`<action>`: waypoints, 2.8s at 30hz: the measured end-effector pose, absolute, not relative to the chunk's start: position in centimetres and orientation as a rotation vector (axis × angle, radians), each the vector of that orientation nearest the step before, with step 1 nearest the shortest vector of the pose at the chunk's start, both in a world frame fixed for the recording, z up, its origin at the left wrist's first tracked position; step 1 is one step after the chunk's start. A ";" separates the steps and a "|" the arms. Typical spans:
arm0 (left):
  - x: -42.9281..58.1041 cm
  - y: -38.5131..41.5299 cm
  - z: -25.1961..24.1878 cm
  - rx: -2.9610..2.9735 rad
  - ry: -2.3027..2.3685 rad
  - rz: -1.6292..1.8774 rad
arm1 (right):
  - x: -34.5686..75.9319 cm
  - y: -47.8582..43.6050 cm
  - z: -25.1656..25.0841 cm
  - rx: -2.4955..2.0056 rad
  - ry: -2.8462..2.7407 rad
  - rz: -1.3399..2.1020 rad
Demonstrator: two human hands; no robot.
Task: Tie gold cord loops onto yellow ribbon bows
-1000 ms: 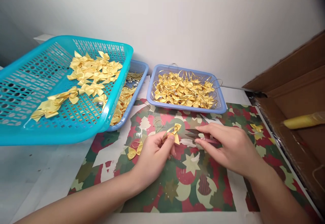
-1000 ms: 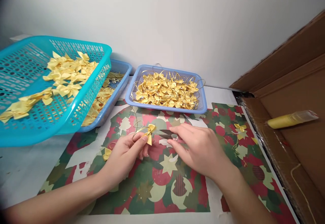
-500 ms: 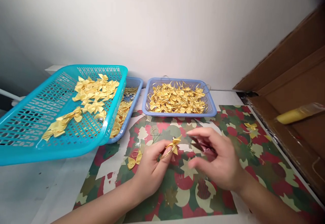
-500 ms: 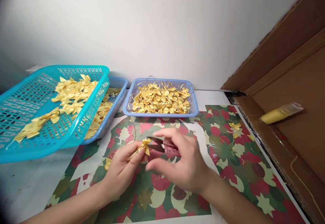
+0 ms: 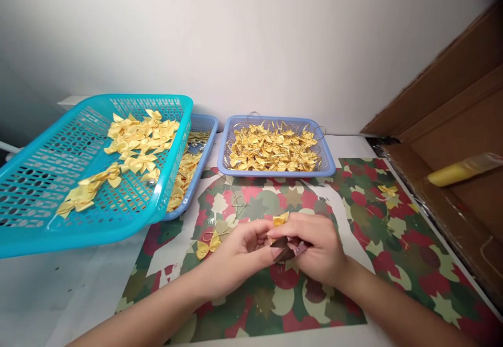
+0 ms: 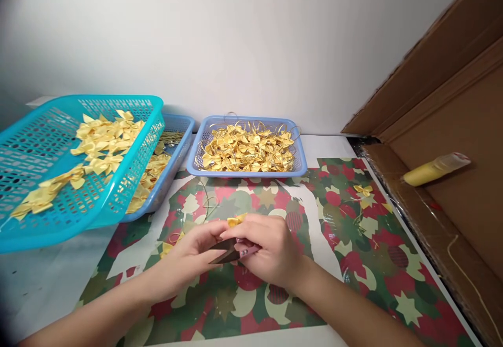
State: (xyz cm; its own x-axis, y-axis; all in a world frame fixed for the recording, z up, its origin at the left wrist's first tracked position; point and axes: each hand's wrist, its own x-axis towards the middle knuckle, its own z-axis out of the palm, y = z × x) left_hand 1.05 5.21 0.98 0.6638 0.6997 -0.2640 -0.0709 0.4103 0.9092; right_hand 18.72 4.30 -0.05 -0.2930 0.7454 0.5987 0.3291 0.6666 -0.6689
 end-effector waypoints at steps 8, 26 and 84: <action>0.8 6.1 0.4 1.035 0.804 0.419 | 20.0 4.7 1.2 -0.926 -1.920 0.797; 1.0 5.5 1.2 1.258 1.050 0.595 | 21.7 5.4 3.3 -1.209 -2.313 0.749; 1.0 5.6 0.5 1.125 0.901 0.460 | 20.1 5.4 2.5 -1.421 -1.580 1.303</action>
State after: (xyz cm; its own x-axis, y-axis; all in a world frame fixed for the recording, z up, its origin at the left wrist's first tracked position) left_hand 1.02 5.63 0.49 0.5785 0.7208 -0.3818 0.1136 0.3922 0.9128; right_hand 20.11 5.42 2.54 -0.2128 0.9651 -0.1525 0.3338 -0.0749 -0.9397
